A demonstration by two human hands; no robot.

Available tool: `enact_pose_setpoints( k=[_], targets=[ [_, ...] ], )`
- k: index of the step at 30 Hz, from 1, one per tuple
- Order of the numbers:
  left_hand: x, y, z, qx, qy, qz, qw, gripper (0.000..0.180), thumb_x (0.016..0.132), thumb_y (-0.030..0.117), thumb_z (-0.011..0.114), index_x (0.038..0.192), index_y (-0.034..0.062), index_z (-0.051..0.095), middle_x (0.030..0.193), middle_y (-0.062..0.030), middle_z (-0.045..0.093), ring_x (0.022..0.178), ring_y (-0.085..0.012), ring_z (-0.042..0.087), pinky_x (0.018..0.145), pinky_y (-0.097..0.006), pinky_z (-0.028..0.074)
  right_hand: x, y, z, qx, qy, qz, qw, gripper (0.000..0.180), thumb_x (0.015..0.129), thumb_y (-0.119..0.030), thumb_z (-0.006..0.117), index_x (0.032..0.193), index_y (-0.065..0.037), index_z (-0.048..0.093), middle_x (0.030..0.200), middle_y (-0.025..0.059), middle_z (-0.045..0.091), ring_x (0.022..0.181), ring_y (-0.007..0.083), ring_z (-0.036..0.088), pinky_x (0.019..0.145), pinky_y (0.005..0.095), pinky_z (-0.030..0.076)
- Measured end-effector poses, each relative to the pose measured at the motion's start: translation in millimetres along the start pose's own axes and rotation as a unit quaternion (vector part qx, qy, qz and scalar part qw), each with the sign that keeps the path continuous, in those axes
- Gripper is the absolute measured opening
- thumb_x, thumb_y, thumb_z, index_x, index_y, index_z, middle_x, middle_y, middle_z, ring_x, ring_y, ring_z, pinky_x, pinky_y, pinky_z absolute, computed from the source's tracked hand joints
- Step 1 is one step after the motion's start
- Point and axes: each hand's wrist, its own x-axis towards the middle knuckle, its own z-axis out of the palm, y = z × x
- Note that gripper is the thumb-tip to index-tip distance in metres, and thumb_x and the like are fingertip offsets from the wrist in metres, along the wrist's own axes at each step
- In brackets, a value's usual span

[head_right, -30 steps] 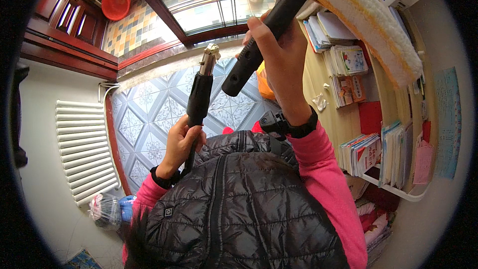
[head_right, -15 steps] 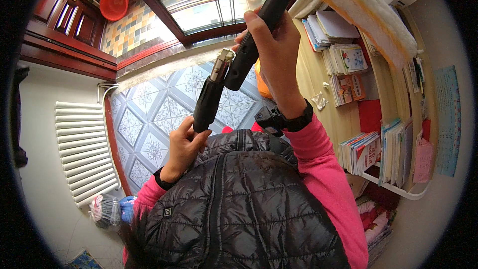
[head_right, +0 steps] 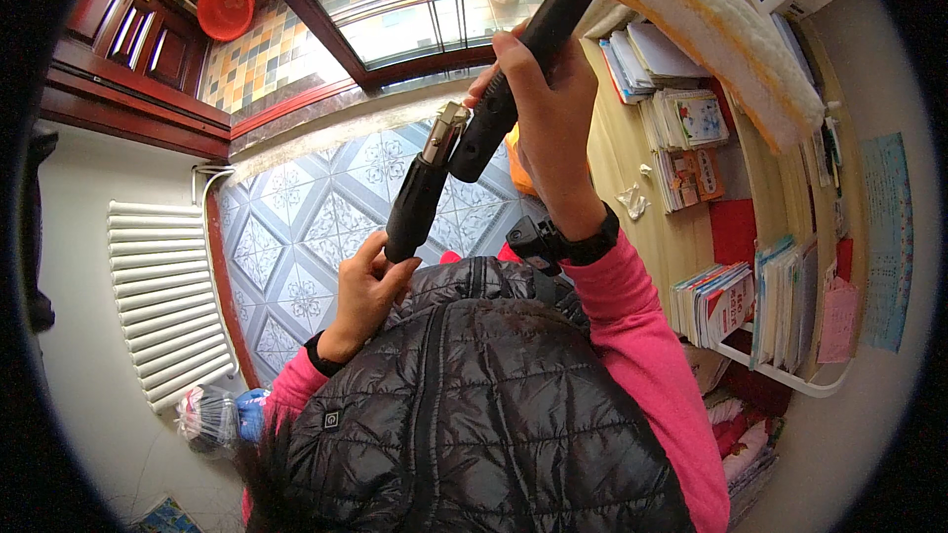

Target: The person assembles a duster by attaching a small metal connector to a black handle, then inserting a long metal pole into the handle. They repeatedly extend and retract the pole to test the connection, then attach a duster head to the pole and secure it.

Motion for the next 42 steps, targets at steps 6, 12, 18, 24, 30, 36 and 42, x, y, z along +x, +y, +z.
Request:
enact_pose_setpoints(
  k=[6, 12, 18, 24, 30, 36, 42],
  targets=[
    [4, -1, -3, 0.007, 0.009, 0.018, 1.000, 0.025, 0.082, 0.011, 0.073, 0.101, 0.0016, 0.059, 0.053, 0.0001, 0.052, 0.048, -0.0026, 0.045, 0.044, -0.022, 0.032, 0, -1, 0, 0.002, -0.007, -0.004, 1.000, 0.017, 0.091, -0.016, 0.057, 0.098, -0.003, 0.050, 0.066, 0.0067, 0.056, 0.057, 0.0159, 0.060, 0.056, 0.0294, 0.053],
    [4, -1, -5, 0.006, 0.008, 0.009, 1.000, 0.025, 0.081, 0.011, 0.073, 0.101, 0.0011, 0.059, 0.053, 0.0009, 0.051, 0.048, -0.0021, 0.043, 0.044, -0.022, 0.030, 3, -5, -1, 0.018, 0.001, -0.008, 1.000, 0.017, 0.089, -0.013, 0.060, 0.096, -0.003, 0.049, 0.063, 0.0079, 0.058, 0.054, 0.0168, 0.062, 0.054, 0.0296, 0.053],
    [5, -3, -6, 0.026, 0.012, 0.022, 0.999, 0.024, 0.081, 0.011, 0.073, 0.100, 0.0014, 0.059, 0.051, 0.0014, 0.050, 0.047, -0.0020, 0.043, 0.042, -0.022, 0.029, 2, -7, -2, 0.022, 0.009, 0.001, 1.000, 0.017, 0.089, -0.013, 0.060, 0.096, -0.004, 0.048, 0.062, 0.0079, 0.058, 0.053, 0.0170, 0.061, 0.054, 0.0293, 0.053],
    [4, -4, -7, 0.018, 0.013, 0.014, 1.000, 0.025, 0.081, 0.011, 0.073, 0.099, 0.0017, 0.059, 0.050, 0.0017, 0.048, 0.046, -0.0020, 0.041, 0.042, -0.023, 0.028, 3, -12, -7, 0.019, 0.014, -0.008, 1.000, 0.018, 0.088, -0.015, 0.060, 0.098, -0.004, 0.049, 0.063, 0.0077, 0.058, 0.054, 0.0168, 0.062, 0.055, 0.0304, 0.054],
    [4, -6, -8, 0.026, 0.009, 0.017, 0.999, 0.025, 0.081, 0.012, 0.073, 0.099, 0.0020, 0.060, 0.050, 0.0022, 0.045, 0.046, -0.0022, 0.039, 0.042, -0.023, 0.027, 8, -13, -14, 0.018, 0.032, -0.036, 0.999, 0.020, 0.088, -0.017, 0.060, 0.099, -0.005, 0.049, 0.069, 0.0050, 0.055, 0.058, 0.0156, 0.060, 0.057, 0.0307, 0.055],
    [4, -7, -7, 0.038, 0.004, 0.010, 0.999, 0.026, 0.080, 0.012, 0.074, 0.100, 0.0023, 0.060, 0.052, 0.0032, 0.041, 0.049, -0.0030, 0.035, 0.044, -0.023, 0.027, 8, -15, -17, 0.009, 0.029, -0.032, 0.999, 0.020, 0.087, -0.017, 0.059, 0.100, -0.005, 0.049, 0.072, 0.0035, 0.052, 0.061, 0.0145, 0.059, 0.058, 0.0311, 0.056],
    [5, -9, -6, 0.054, -0.005, 0.019, 0.998, 0.027, 0.080, 0.013, 0.075, 0.099, 0.0024, 0.060, 0.051, 0.0031, 0.038, 0.049, -0.0035, 0.033, 0.044, -0.024, 0.026, 14, -13, -20, 0.020, 0.037, -0.046, 0.998, 0.019, 0.088, -0.018, 0.060, 0.098, -0.005, 0.049, 0.067, 0.0066, 0.057, 0.058, 0.0170, 0.061, 0.059, 0.0311, 0.056]
  ],
)
